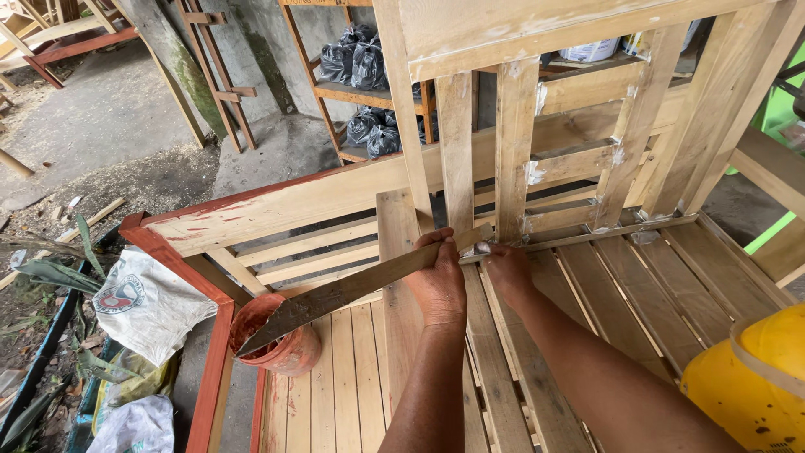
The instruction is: The person uses a small wooden stick to scoop a white filler from a yellow container and applies it into the joints of a wooden chair frame. The person repeatedly dips the stick and spreads the filler into the gaps between the chair's slats and frame.
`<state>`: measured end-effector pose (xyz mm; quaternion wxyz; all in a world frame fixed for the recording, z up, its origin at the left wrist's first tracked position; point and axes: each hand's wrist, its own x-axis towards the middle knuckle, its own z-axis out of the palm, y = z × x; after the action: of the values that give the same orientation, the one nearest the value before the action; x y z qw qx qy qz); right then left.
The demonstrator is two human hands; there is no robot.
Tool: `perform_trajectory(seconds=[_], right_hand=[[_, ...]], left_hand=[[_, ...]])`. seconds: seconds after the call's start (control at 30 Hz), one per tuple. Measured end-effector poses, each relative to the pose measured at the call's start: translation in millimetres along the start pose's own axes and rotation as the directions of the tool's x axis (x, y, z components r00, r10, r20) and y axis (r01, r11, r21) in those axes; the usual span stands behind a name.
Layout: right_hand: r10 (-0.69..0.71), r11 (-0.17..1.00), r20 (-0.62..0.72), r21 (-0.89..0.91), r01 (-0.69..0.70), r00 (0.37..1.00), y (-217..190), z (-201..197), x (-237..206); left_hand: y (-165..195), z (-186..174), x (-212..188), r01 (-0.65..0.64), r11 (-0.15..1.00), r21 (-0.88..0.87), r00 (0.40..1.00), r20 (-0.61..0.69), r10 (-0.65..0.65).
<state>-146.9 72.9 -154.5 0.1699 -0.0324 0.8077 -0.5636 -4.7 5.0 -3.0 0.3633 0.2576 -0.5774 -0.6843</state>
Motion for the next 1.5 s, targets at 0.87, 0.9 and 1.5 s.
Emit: perform_trajectory(seconds=[0.87, 0.9, 1.5], right_hand=[[0.114, 0.904, 0.123, 0.398, -0.154, 0.986, 4, -2, -17], [0.159, 0.870, 0.107, 0.456, -0.191, 0.981, 4, -2, -15], [-0.066, 0.775, 0.188, -0.609, 0.169, 0.980, -7, -10, 8]], left_hand=[[3, 2, 0, -0.001, 1.000, 0.014, 1.000, 0.002, 0.001], [3, 2, 0, 0.004, 1.000, 0.009, 1.000, -0.002, -0.004], [4, 3, -4, -0.016, 0.997, 0.072, 1.000, -0.010, 0.017]])
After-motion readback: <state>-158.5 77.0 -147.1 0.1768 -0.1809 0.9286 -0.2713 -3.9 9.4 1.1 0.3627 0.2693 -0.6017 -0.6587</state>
